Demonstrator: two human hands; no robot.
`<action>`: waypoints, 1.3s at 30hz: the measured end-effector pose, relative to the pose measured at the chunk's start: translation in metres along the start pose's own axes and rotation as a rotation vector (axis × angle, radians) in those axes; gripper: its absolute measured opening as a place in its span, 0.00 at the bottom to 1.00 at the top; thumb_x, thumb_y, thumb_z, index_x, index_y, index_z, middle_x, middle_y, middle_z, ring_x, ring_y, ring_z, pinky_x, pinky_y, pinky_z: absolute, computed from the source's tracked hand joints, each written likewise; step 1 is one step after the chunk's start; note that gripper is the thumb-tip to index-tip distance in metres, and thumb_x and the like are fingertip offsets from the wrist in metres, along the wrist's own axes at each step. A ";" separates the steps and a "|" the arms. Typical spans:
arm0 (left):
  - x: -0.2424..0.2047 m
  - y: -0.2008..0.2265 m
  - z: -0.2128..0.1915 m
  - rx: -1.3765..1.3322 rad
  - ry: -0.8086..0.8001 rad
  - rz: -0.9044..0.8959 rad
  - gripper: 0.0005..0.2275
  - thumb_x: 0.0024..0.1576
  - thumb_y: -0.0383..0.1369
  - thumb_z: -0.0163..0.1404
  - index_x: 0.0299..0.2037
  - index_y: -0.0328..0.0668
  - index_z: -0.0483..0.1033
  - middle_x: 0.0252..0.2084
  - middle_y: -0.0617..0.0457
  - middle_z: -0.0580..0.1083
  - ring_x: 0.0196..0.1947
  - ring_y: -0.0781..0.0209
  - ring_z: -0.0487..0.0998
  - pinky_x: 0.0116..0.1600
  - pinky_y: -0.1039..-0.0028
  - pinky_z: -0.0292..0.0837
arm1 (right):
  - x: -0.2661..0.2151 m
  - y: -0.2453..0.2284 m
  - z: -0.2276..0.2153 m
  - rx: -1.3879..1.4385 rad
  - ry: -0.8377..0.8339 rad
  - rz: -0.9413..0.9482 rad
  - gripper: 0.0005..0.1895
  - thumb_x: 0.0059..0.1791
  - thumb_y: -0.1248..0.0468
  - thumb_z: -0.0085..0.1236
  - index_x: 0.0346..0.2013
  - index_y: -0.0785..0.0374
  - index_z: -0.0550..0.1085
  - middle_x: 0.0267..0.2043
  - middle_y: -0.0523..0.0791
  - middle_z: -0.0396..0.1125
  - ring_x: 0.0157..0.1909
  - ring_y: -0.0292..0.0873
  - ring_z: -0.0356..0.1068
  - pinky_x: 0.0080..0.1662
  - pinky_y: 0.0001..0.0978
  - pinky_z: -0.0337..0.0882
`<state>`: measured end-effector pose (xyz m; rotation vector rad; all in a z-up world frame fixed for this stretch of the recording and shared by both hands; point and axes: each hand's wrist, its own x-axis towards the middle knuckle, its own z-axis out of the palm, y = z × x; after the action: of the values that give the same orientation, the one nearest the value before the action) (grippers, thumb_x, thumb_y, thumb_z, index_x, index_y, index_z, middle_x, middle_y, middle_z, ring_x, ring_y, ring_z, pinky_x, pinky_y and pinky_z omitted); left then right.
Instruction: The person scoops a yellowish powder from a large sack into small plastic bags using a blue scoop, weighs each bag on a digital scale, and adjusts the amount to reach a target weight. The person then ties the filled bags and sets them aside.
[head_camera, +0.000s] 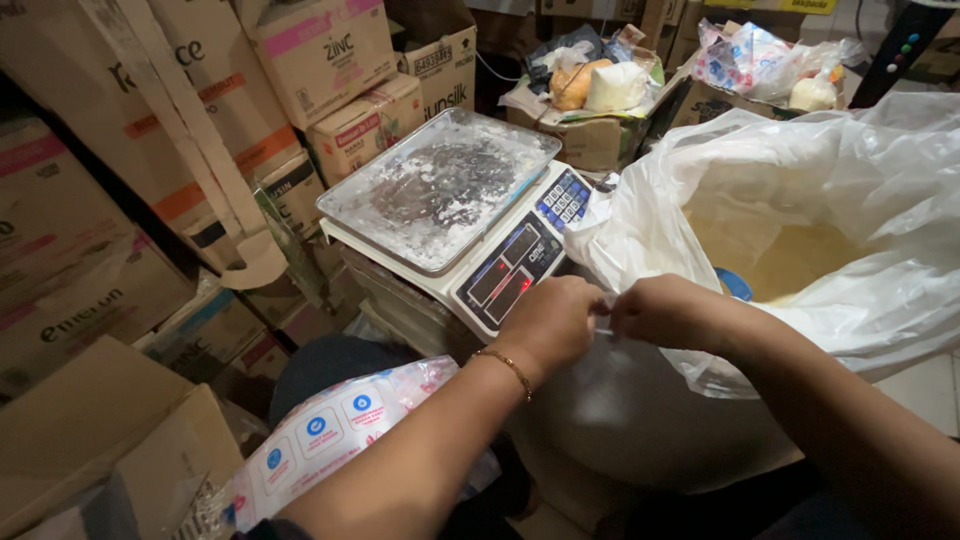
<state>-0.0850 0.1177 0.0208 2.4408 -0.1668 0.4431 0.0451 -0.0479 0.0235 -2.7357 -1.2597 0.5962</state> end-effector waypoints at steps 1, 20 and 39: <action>-0.001 0.001 0.000 0.024 -0.007 -0.019 0.08 0.52 0.27 0.51 0.36 0.47 0.85 0.40 0.46 0.79 0.44 0.46 0.80 0.52 0.61 0.74 | 0.000 -0.003 0.001 0.000 -0.020 -0.016 0.13 0.46 0.53 0.58 0.39 0.48 0.85 0.38 0.45 0.79 0.40 0.47 0.78 0.48 0.36 0.74; -0.002 -0.013 0.006 0.008 -0.025 -0.124 0.09 0.51 0.31 0.52 0.39 0.46 0.84 0.43 0.46 0.79 0.47 0.46 0.79 0.54 0.60 0.73 | 0.006 -0.013 0.007 0.154 -0.157 0.075 0.16 0.49 0.60 0.53 0.49 0.53 0.80 0.37 0.46 0.79 0.37 0.43 0.78 0.43 0.35 0.76; 0.008 -0.027 0.015 -0.214 0.143 -0.059 0.11 0.50 0.26 0.48 0.38 0.42 0.84 0.41 0.45 0.80 0.43 0.46 0.81 0.52 0.64 0.76 | -0.001 0.123 -0.037 1.013 0.973 0.096 0.20 0.51 0.69 0.46 0.59 0.65 0.66 0.50 0.46 0.64 0.40 0.38 0.69 0.40 0.30 0.71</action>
<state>-0.0678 0.1297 -0.0028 2.1900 -0.0764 0.5422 0.1462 -0.1258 0.0301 -1.7658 -0.3842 -0.1330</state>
